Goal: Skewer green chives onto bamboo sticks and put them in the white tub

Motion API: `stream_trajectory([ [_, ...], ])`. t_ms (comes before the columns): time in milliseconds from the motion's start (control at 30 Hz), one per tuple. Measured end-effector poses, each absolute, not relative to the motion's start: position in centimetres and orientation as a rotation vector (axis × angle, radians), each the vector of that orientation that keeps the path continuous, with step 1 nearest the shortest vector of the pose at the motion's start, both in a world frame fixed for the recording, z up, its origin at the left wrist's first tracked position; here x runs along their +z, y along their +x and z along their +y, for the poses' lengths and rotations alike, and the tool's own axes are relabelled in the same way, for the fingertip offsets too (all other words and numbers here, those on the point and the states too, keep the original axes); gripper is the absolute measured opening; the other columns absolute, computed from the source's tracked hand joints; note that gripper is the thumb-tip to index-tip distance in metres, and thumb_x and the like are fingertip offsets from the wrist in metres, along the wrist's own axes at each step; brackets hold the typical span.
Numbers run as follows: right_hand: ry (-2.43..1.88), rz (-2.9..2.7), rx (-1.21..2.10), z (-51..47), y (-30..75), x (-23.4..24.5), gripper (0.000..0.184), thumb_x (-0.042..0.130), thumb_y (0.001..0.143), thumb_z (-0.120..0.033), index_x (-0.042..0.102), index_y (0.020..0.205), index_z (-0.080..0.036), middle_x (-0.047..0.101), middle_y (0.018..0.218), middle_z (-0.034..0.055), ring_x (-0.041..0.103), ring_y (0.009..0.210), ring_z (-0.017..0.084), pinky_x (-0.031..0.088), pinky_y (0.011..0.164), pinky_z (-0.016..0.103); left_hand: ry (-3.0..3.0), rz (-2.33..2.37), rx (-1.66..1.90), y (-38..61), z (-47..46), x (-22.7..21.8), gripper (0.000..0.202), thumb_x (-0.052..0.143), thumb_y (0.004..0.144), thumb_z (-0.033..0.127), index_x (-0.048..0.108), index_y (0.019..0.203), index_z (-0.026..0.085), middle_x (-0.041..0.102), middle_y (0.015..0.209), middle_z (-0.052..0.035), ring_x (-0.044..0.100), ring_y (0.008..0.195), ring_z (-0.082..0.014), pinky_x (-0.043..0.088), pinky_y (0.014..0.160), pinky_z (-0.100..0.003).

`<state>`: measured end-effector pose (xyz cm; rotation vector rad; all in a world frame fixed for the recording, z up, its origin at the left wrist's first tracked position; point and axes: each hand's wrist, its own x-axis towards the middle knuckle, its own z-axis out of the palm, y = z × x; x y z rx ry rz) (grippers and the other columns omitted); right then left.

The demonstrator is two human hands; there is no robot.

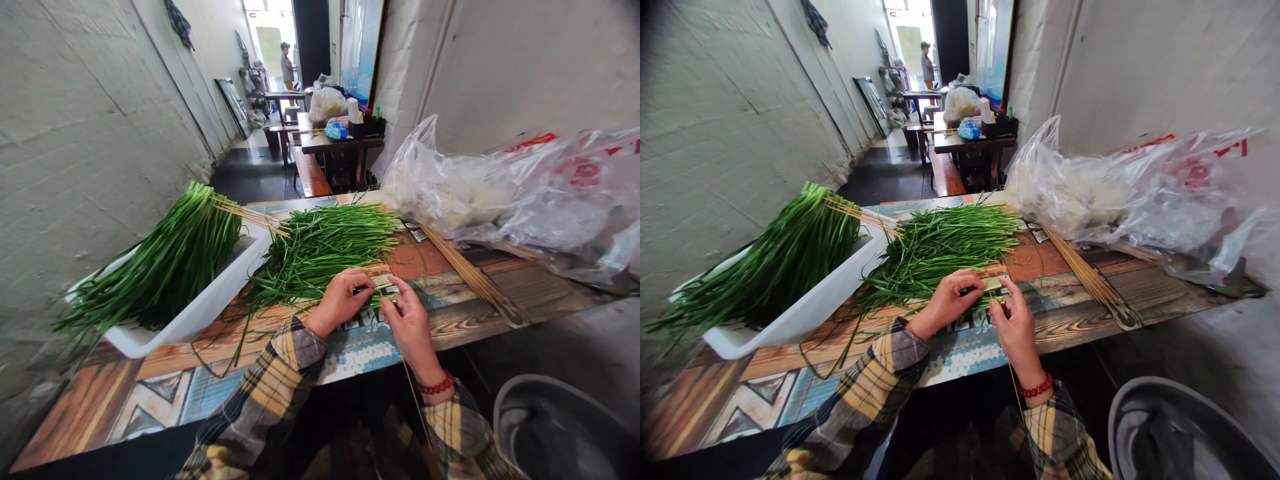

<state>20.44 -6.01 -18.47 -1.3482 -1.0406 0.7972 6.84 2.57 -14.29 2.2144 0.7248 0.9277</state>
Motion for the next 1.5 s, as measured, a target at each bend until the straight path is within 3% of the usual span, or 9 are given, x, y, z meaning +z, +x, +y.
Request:
stream_trajectory([
  [100, -1.34, -1.064, 0.785, -6.09, 20.37, -18.11, 0.048, 0.057, 0.085, -0.034, 0.048, 0.131, -0.023, 0.048, 0.063, -0.0051, 0.049, 0.053, 0.013, 0.042, 0.053, 0.026, 2.218, 0.729, 0.918, 6.81, 2.6, -14.36, 0.012, 0.058, 0.082, 0.014, 0.065, 0.073, 0.016, 0.06, 0.073, -0.0024, 0.055, 0.075, -0.0145, 0.042, 0.07, -0.025],
  [433, -1.267, -0.979, 0.846, -5.79, 20.26, -18.46, 0.029, 0.06, 0.083, -0.036, 0.051, 0.106, -0.022, 0.054, 0.066, -0.0045, 0.052, 0.055, 0.012, 0.042, 0.052, 0.024, 2.251, 0.637, 0.832, 6.95, 2.2, -14.49, 0.013, 0.055, 0.082, 0.013, 0.065, 0.074, 0.015, 0.059, 0.073, -0.0023, 0.055, 0.075, -0.0139, 0.042, 0.07, -0.024],
  [767, -1.2, -0.98, 0.883, -5.74, 20.29, -18.35, 0.045, 0.066, 0.079, -0.034, 0.049, 0.119, -0.021, 0.057, 0.072, -0.0038, 0.056, 0.062, 0.013, 0.045, 0.058, 0.025, 2.244, 0.717, 0.738, 6.69, 2.26, -14.76, 0.014, 0.055, 0.085, 0.021, 0.068, 0.088, 0.017, 0.07, 0.086, -0.0036, 0.062, 0.08, -0.0153, 0.045, 0.075, -0.025],
  [1000, -1.254, -0.931, 0.892, -5.63, 20.48, -18.63, 0.037, 0.066, 0.079, -0.041, 0.057, 0.106, -0.018, 0.063, 0.076, 0.0015, 0.058, 0.063, 0.015, 0.047, 0.058, 0.027, 2.137, 0.8, 0.794, 6.74, 2.33, -14.69, 0.011, 0.058, 0.082, 0.018, 0.066, 0.076, 0.014, 0.066, 0.075, -0.0021, 0.058, 0.072, -0.0132, 0.044, 0.068, -0.023],
  [1167, -1.264, -0.936, 0.868, -5.66, 20.37, -18.24, 0.033, 0.062, 0.082, -0.046, 0.059, 0.099, -0.017, 0.061, 0.068, -0.0009, 0.054, 0.056, 0.012, 0.045, 0.054, 0.025, 2.156, 0.801, 0.771, 6.82, 2.19, -14.57, 0.01, 0.056, 0.079, 0.015, 0.063, 0.072, 0.014, 0.063, 0.071, -0.0011, 0.055, 0.069, -0.0122, 0.043, 0.066, -0.022],
  [1500, -1.287, -0.922, 0.878, -5.55, 20.33, -18.54, 0.036, 0.066, 0.079, -0.042, 0.056, 0.103, -0.018, 0.063, 0.071, 0.0011, 0.057, 0.057, 0.014, 0.047, 0.054, 0.027, 2.104, 0.765, 0.832, 6.8, 2.22, -14.73, 0.016, 0.054, 0.084, 0.021, 0.067, 0.079, 0.014, 0.067, 0.078, -0.0032, 0.059, 0.074, -0.0132, 0.045, 0.07, -0.023],
])
